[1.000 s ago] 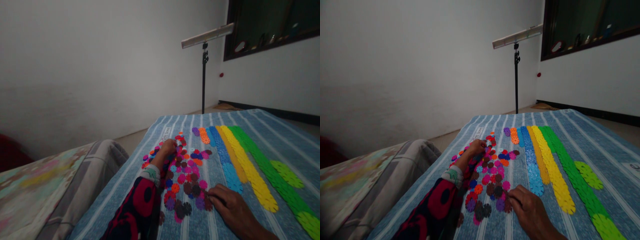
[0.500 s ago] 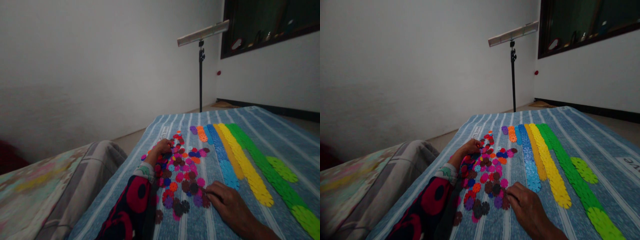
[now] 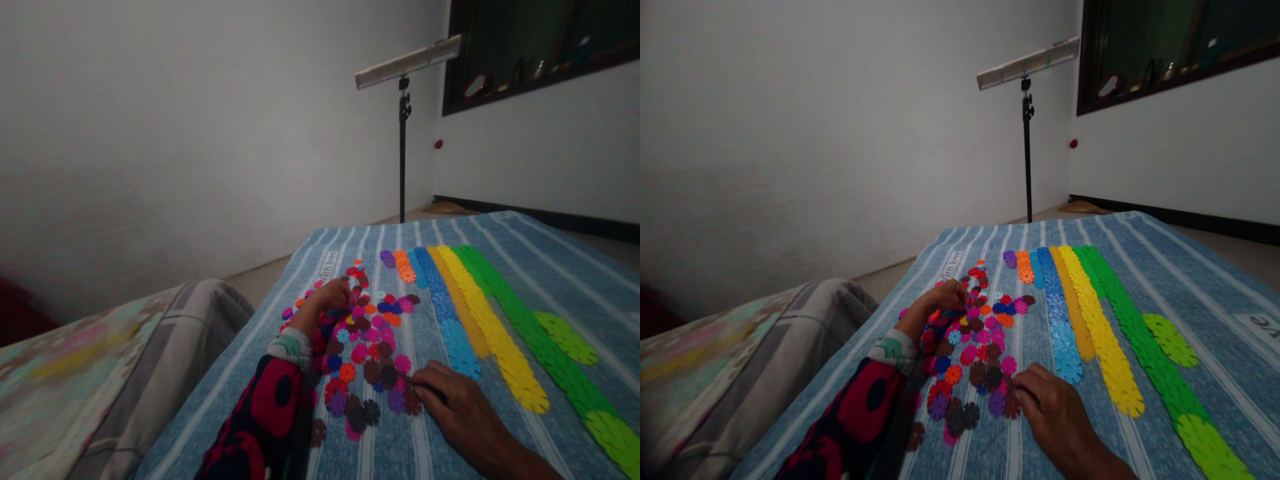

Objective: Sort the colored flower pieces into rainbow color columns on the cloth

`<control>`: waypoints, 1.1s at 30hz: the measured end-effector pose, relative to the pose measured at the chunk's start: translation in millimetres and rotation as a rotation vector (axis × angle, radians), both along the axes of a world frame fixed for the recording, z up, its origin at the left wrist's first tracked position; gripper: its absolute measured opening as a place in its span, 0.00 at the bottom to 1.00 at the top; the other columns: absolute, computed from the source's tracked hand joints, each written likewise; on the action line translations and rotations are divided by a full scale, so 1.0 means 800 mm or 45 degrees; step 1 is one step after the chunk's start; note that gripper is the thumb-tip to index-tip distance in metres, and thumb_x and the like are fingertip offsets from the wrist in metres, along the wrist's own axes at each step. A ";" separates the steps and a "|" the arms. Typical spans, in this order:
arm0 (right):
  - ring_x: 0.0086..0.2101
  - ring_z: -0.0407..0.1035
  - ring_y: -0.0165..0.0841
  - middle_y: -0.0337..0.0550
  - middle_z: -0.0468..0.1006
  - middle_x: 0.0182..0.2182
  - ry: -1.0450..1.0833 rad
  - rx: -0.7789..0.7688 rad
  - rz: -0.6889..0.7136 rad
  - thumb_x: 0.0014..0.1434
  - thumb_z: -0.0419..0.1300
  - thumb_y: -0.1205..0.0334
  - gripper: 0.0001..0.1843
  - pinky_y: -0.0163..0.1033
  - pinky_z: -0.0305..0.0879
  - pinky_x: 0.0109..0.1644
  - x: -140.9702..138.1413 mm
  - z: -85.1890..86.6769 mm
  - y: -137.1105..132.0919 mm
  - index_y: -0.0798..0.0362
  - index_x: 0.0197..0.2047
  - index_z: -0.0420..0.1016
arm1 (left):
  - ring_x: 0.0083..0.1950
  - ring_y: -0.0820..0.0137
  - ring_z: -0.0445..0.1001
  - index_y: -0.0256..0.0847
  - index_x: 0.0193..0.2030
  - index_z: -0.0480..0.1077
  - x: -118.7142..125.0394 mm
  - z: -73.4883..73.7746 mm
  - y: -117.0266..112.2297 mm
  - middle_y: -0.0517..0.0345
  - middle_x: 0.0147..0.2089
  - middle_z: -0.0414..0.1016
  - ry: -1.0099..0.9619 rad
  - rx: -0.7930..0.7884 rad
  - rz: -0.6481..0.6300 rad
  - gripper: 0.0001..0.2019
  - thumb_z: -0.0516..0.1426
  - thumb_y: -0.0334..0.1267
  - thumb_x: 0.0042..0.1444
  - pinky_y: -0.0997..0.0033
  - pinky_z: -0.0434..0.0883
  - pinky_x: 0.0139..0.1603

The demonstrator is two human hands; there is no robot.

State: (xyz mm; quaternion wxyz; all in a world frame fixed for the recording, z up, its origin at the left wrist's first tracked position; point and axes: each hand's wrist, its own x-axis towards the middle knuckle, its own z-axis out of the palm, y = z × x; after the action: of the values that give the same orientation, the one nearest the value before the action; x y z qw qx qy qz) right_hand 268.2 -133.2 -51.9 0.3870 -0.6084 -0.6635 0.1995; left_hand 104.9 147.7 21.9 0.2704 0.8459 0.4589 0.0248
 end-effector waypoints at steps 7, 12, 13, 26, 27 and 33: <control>0.35 0.75 0.34 0.42 0.78 0.33 -0.009 -0.016 0.021 0.63 0.50 0.64 0.14 0.38 0.67 0.40 0.000 0.000 0.000 0.50 0.37 0.78 | 0.27 0.74 0.68 0.34 0.31 0.79 0.008 -0.009 0.016 0.61 0.24 0.73 -0.049 0.101 0.157 0.11 0.57 0.26 0.39 0.77 0.66 0.30; 0.35 0.75 0.35 0.42 0.78 0.32 0.001 -0.050 0.008 0.64 0.50 0.63 0.14 0.38 0.67 0.40 0.000 0.004 0.000 0.51 0.37 0.78 | 0.25 0.76 0.65 0.34 0.28 0.77 0.008 -0.012 0.011 0.63 0.20 0.70 0.006 0.087 0.122 0.11 0.56 0.25 0.37 0.78 0.63 0.27; 0.35 0.74 0.34 0.42 0.77 0.32 0.004 -0.050 0.011 0.63 0.50 0.63 0.14 0.38 0.66 0.40 0.000 0.005 0.000 0.50 0.37 0.78 | 0.24 0.76 0.64 0.34 0.27 0.77 0.005 -0.012 0.011 0.64 0.19 0.69 0.028 0.052 0.111 0.10 0.57 0.25 0.36 0.78 0.62 0.27; 0.34 0.74 0.34 0.41 0.77 0.32 -0.008 -0.053 0.023 0.64 0.49 0.62 0.14 0.38 0.66 0.40 0.001 0.004 0.000 0.50 0.36 0.77 | 0.25 0.76 0.65 0.33 0.27 0.77 0.014 -0.013 0.019 0.63 0.19 0.68 -0.137 0.123 0.199 0.08 0.57 0.24 0.39 0.79 0.63 0.28; 0.34 0.74 0.34 0.41 0.77 0.32 -0.007 -0.052 0.018 0.64 0.50 0.62 0.14 0.38 0.66 0.40 0.001 0.004 0.000 0.50 0.36 0.77 | 0.25 0.76 0.65 0.33 0.27 0.77 0.016 -0.012 0.017 0.63 0.20 0.68 -0.129 0.137 0.180 0.09 0.56 0.23 0.39 0.79 0.62 0.27; 0.35 0.74 0.34 0.42 0.77 0.32 0.002 -0.043 0.025 0.63 0.50 0.63 0.14 0.38 0.66 0.40 0.001 0.005 0.000 0.50 0.36 0.77 | 0.25 0.76 0.65 0.33 0.28 0.79 0.019 -0.004 0.005 0.62 0.21 0.71 -0.002 0.149 0.120 0.10 0.58 0.23 0.37 0.79 0.61 0.27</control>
State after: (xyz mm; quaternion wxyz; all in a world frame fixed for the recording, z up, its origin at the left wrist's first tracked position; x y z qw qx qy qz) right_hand 268.8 -133.0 -48.1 0.3752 -0.6083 -0.6657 0.2147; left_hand 120.1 151.5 18.6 0.2196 0.8378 0.4956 0.0650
